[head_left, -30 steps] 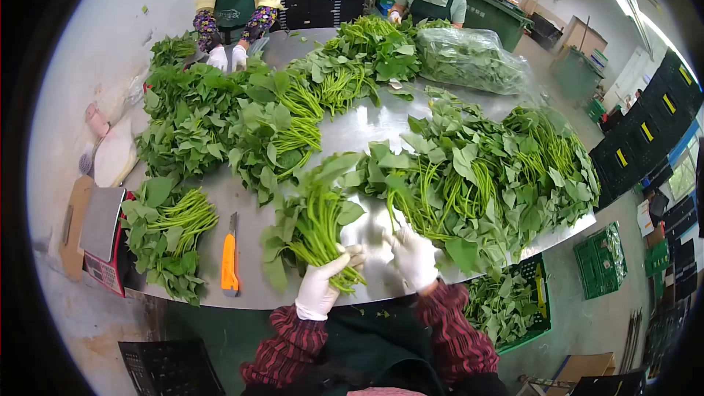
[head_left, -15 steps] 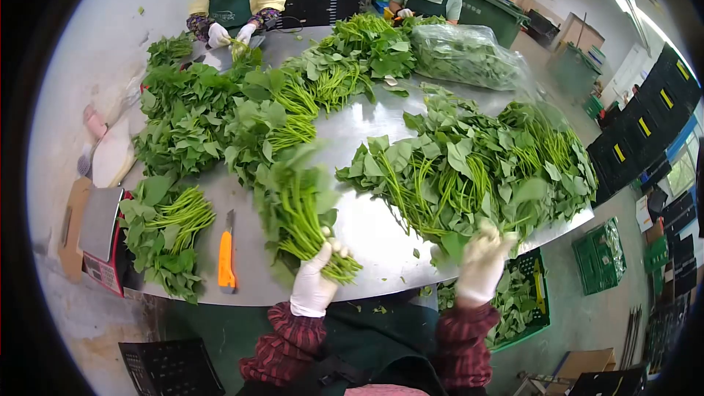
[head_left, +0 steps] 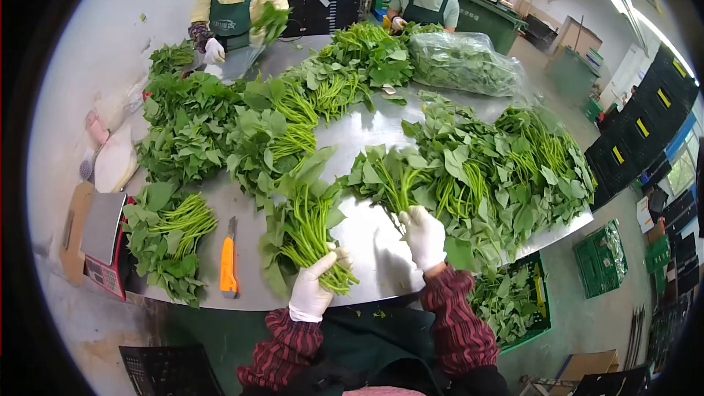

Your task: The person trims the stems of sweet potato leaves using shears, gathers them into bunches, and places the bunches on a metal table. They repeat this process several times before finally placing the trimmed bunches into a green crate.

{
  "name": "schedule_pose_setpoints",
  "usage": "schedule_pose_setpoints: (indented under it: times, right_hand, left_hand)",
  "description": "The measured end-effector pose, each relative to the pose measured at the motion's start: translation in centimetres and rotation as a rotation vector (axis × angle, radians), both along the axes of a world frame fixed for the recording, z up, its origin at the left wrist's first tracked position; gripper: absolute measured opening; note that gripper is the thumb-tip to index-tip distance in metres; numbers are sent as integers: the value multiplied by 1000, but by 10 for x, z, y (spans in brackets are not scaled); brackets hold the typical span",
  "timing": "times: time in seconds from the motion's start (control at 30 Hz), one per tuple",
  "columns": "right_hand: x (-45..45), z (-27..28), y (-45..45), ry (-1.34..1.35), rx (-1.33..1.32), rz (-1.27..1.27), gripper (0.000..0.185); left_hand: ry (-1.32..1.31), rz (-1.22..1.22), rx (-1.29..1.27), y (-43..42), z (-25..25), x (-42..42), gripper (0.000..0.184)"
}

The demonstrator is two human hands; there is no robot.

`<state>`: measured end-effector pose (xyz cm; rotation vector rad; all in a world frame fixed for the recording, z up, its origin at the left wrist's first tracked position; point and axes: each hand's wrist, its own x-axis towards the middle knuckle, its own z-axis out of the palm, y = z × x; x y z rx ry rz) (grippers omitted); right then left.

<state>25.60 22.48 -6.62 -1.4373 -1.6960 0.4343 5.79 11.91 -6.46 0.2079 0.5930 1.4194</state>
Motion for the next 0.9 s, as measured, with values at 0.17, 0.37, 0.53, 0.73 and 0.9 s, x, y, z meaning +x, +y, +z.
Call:
schedule_pose_setpoints:
  times: [0.17, 0.37, 0.53, 0.73, 0.9]
  right_hand:
    - [-25, 27, -75, -122, 133, 408, 8]
    - [-31, 10, -96, -86, 180, 427, 5]
    - [-13, 18, -100, -216, 453, -274, 18]
    - [61, 37, -46, 999, -250, -244, 25]
    - [7, -32, -21, -373, -124, -162, 35]
  left_hand:
    - [86, -69, 38, 5, -10, 16, 21]
    - [115, -147, 19, -4, -9, 25, 25]
    - [-112, -30, 47, -8, 14, 33, 27]
    - [-94, 142, 102, 0, 16, 5, 38]
    - [-144, 82, 112, 1, -6, 9, 25]
